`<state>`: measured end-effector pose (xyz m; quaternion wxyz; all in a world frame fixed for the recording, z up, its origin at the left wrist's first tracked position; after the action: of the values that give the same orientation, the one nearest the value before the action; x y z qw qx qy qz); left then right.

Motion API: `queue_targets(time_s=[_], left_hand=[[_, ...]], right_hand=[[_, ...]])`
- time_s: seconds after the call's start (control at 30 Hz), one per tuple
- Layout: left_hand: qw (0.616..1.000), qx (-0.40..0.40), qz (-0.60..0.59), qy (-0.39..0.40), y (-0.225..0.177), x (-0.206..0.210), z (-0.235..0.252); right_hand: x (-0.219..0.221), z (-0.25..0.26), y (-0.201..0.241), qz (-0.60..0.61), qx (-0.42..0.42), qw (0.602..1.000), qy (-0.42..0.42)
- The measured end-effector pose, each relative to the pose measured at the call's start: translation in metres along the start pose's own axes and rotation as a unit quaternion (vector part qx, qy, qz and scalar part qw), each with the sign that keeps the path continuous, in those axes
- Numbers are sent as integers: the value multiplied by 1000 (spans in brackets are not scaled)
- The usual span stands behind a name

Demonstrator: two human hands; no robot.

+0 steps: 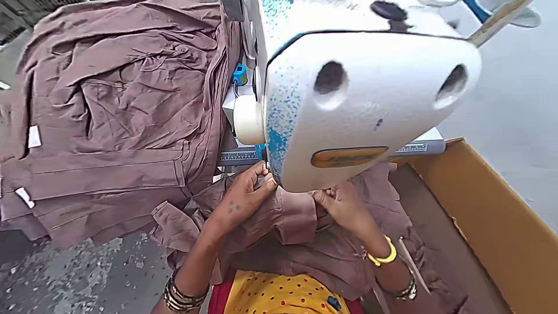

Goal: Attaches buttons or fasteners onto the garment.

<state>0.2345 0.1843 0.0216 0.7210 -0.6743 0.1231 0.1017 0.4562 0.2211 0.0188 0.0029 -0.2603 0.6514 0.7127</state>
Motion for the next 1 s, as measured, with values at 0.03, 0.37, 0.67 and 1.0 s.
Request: queue_targets(time_s=[0.03,0.37,0.67,1.0], left_hand=[[1000,4,-12,-2,1,1,0],[1000,7,-13,-25,0,5,-5],[998,2,-45,-38,-1,8,-6],[960,206,190,11,-6,24,-53]], right_hand=[[-14,8,1,-48,-12,998,-35],[-62,74,-28,-418,-150,878,-180],[-68,73,-33,-390,-169,890,-162],[-26,20,32,-321,-323,875,-164]])
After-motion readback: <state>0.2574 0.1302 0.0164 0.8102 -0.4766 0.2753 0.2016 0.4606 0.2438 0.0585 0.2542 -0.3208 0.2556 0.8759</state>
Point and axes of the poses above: each hand's wrist, its own z-axis towards the middle knuckle, its own x-axis out of the palm, y = z × x, the point moved 4 cm from there along z, towards the middle knuckle, and after that the axes turned 6 degrees about x, right-handed, at the moved point
